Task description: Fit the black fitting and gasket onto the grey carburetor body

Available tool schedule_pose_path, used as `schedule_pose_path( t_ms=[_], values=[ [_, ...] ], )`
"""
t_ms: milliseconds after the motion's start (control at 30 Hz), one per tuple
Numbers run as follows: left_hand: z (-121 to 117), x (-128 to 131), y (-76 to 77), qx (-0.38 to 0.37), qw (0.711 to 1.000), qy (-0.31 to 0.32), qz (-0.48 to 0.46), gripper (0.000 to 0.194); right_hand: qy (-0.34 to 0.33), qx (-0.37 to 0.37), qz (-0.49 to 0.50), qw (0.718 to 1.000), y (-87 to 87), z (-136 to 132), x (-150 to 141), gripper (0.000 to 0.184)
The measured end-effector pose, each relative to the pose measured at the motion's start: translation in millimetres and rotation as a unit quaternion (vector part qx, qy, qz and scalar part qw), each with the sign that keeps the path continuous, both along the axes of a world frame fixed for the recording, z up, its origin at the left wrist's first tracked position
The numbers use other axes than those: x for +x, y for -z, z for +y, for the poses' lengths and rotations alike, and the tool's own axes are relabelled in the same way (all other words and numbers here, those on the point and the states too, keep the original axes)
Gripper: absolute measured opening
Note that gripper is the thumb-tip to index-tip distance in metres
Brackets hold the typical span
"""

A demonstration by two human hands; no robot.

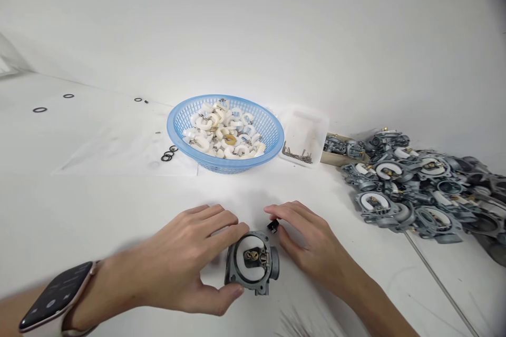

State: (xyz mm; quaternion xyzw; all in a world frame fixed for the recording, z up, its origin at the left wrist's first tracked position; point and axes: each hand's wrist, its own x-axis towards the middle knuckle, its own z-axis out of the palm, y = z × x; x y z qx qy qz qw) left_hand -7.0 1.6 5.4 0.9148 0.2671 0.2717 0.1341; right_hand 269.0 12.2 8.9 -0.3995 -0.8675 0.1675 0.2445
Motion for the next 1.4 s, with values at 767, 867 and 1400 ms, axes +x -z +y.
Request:
schedule_pose_path(
  t_ms=[767, 867, 1400],
  values=[
    [2, -1, 2.6, -0.019, 1.0, 0.014, 0.003, 0.047, -0.037, -0.041, -0.057, 0.997, 0.8, -3, -8, 0.035],
    [2, -1, 1.4, -0.017, 1.0, 0.014, 0.004, 0.045, -0.048, -0.042, -0.067, 0.996, 0.6, -4, -8, 0.039],
    [2, -5, 1.7, 0.012, 0.999, 0.043, 0.008, 0.048, -0.017, 0.0, -0.062, 0.998, 2.3, 5, 4, 0.022]
  ],
)
